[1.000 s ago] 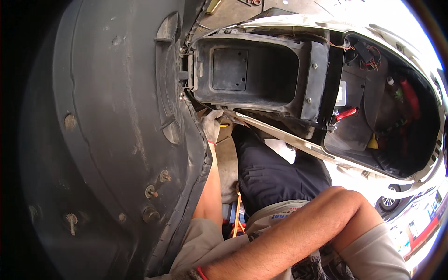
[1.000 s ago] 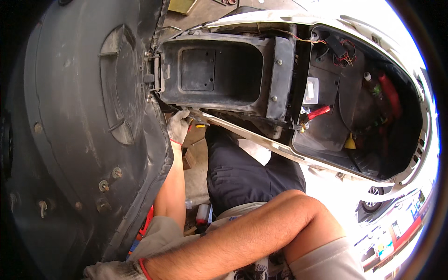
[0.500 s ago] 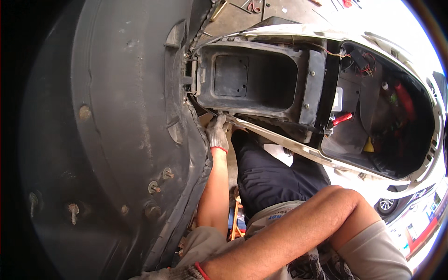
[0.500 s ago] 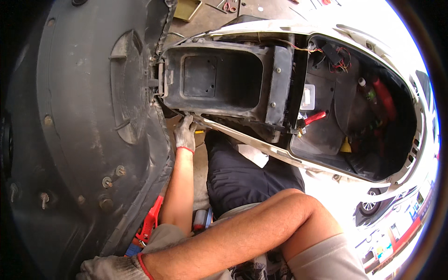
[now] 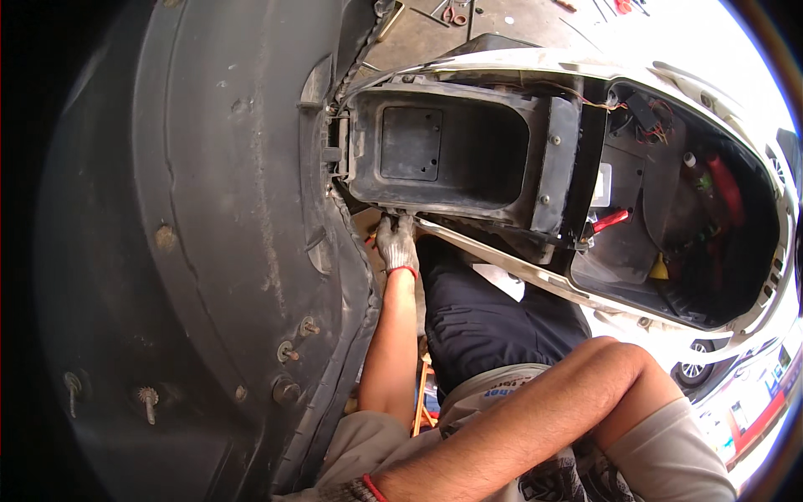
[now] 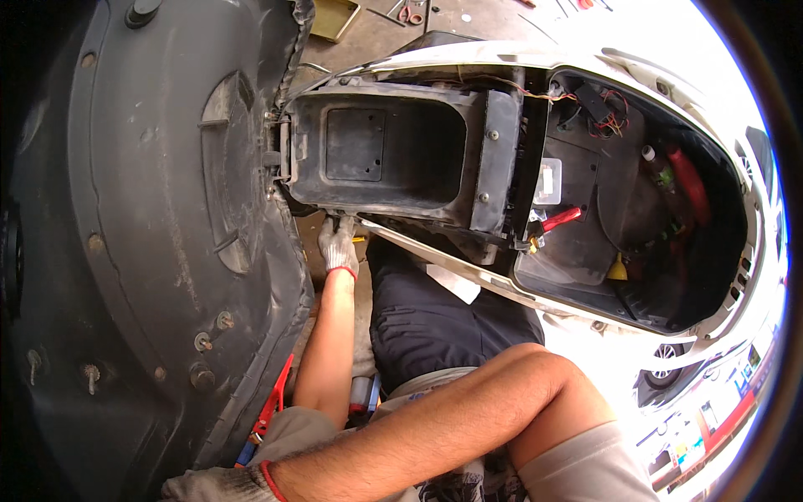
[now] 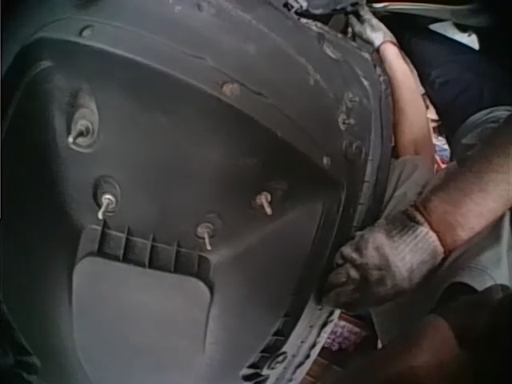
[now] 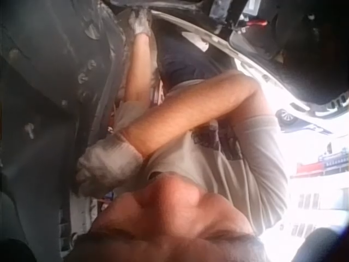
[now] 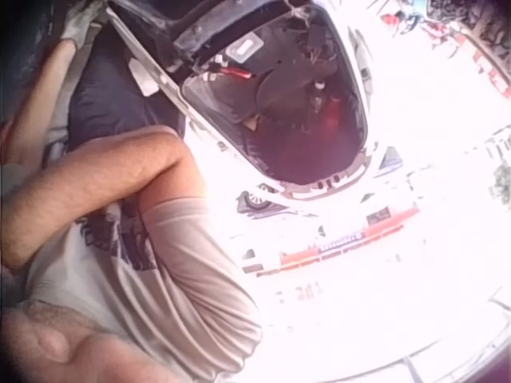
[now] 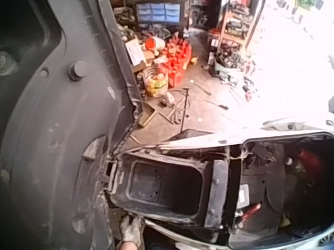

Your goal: Removing and adjusting the plastic body panels of a motorcycle using tools.

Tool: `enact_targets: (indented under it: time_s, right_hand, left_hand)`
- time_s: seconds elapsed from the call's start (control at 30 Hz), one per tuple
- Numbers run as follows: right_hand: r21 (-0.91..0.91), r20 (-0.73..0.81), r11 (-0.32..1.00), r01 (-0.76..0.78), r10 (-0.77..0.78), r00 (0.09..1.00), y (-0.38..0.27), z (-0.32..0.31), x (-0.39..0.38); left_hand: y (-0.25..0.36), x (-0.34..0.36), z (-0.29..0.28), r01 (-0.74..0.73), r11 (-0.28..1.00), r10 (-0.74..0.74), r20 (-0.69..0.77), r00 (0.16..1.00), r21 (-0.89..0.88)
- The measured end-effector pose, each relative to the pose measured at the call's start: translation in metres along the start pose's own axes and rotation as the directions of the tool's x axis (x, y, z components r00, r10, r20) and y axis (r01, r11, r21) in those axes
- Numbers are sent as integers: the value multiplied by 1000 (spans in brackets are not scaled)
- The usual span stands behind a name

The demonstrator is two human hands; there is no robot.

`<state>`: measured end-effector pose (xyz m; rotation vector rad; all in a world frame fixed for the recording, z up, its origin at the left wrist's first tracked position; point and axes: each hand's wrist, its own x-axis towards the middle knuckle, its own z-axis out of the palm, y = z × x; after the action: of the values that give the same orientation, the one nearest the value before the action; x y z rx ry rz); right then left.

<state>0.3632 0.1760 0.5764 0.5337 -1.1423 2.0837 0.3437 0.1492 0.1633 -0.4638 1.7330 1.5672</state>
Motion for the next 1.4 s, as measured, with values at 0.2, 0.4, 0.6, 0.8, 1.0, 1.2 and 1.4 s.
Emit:
enact_targets:
  time_s: [0.2,0.4,0.6,0.8,1.0,1.2,1.4]
  right_hand:
    - [66,-9,996,-51,52,999,-6,-3,-3]
    - [113,60,993,-39,32,998,-11,-9,1]
    - [-105,154,993,56,-40,987,-18,-26,1]
    - [-152,303,986,63,-15,953,-17,-32,-6]
    - [-77,58,995,63,-59,997,-26,-38,-5]
    - [41,13,939,-343,343,939,-37,-22,0]
    - [70,2,709,-701,703,711,-36,-41,18]
  left_hand:
    - [-6,5,5,-33,999,33,-44,998,16]
    - [-15,14,-8,-103,965,130,-99,987,241]
    - [-5,6,-4,-13,991,30,-126,992,130]
    - [-16,12,-4,33,983,-1,-174,985,180]
    - [-41,42,-20,10,952,70,-251,965,306]
    - [-4,19,-6,64,967,-18,-184,983,248]
    - [2,11,-7,92,971,-47,-202,978,219]
